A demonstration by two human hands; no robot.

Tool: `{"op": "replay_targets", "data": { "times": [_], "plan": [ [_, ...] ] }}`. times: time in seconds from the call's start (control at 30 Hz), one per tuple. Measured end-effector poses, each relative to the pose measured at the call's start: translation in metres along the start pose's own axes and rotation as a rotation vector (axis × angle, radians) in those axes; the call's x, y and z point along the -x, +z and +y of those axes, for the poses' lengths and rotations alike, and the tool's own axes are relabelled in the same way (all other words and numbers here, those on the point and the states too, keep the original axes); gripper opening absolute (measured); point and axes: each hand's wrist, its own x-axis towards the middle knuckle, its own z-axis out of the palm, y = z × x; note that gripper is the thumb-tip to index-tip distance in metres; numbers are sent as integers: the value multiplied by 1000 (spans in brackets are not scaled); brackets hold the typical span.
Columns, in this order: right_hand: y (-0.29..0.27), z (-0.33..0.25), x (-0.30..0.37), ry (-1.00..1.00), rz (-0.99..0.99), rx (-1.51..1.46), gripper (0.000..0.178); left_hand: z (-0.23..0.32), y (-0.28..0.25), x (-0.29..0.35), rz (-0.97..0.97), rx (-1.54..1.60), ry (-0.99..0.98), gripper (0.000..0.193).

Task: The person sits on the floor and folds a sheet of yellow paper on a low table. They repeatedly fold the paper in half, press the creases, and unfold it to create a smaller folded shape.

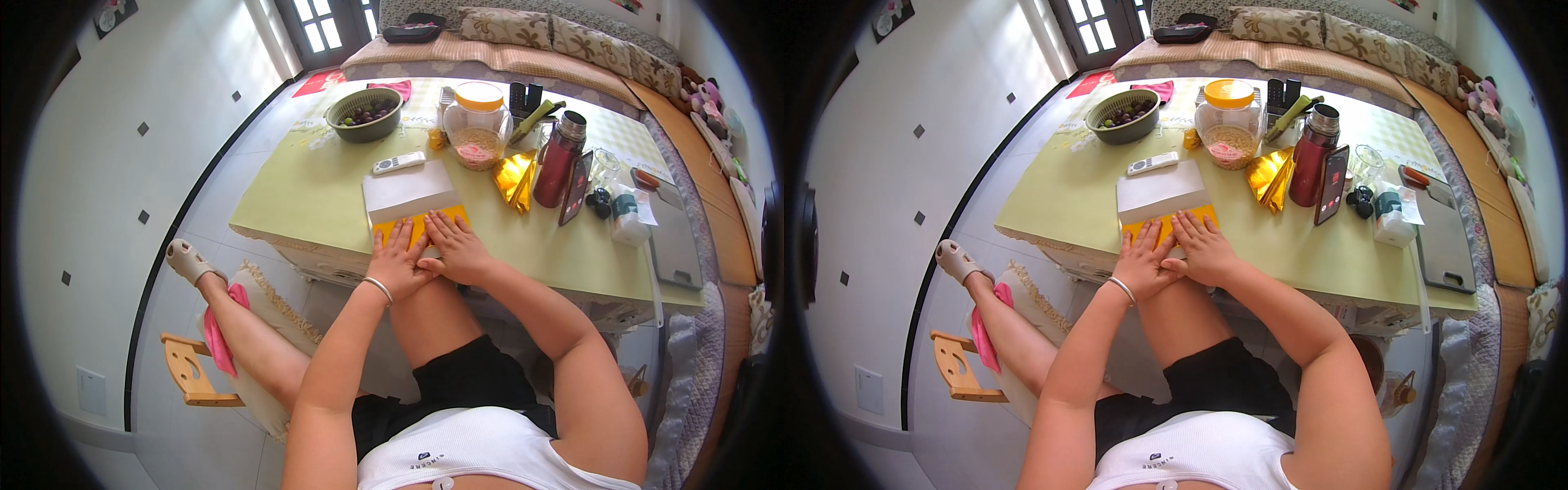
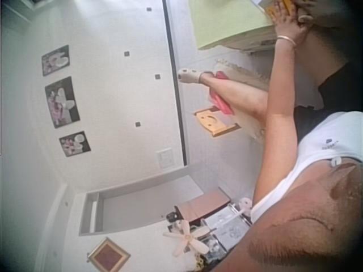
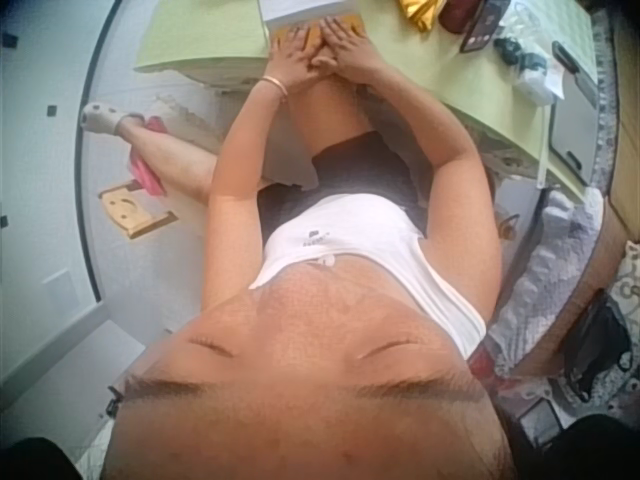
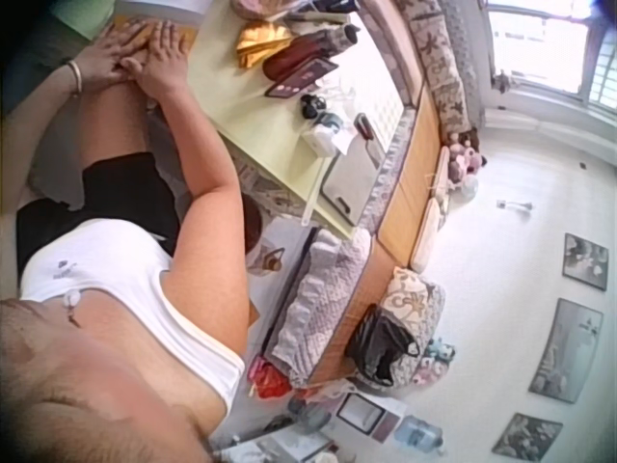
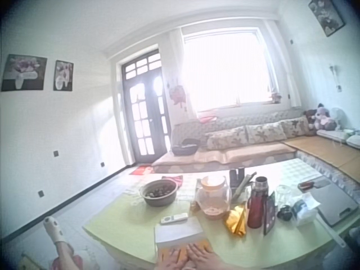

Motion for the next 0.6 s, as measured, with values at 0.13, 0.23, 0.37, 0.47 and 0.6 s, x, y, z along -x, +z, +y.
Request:
{"op": "replay_targets", "data": {
  "times": [0.13, 0.23, 0.37, 0.47, 0.6],
  "plan": [
    [0, 1, 0, 0, 9, -2, 89, 1, 1, 0, 1, 5, -9, 86],
    [1, -1, -1, 5, -10, 36, 87, -1, 4, 1, 1, 19, -57, 93],
    [6, 4, -2, -2, 6, 20, 87, -2, 4, 6, -4, -9, -111, 97],
    [8, 6, -1, -12, 12, 49, 86, -1, 0, 10, -7, 19, -163, 99],
    [9, 4, -1, -31, 28, 76, 88, -20, 4, 21, 6, 7, -209, 99]
  ]
}}
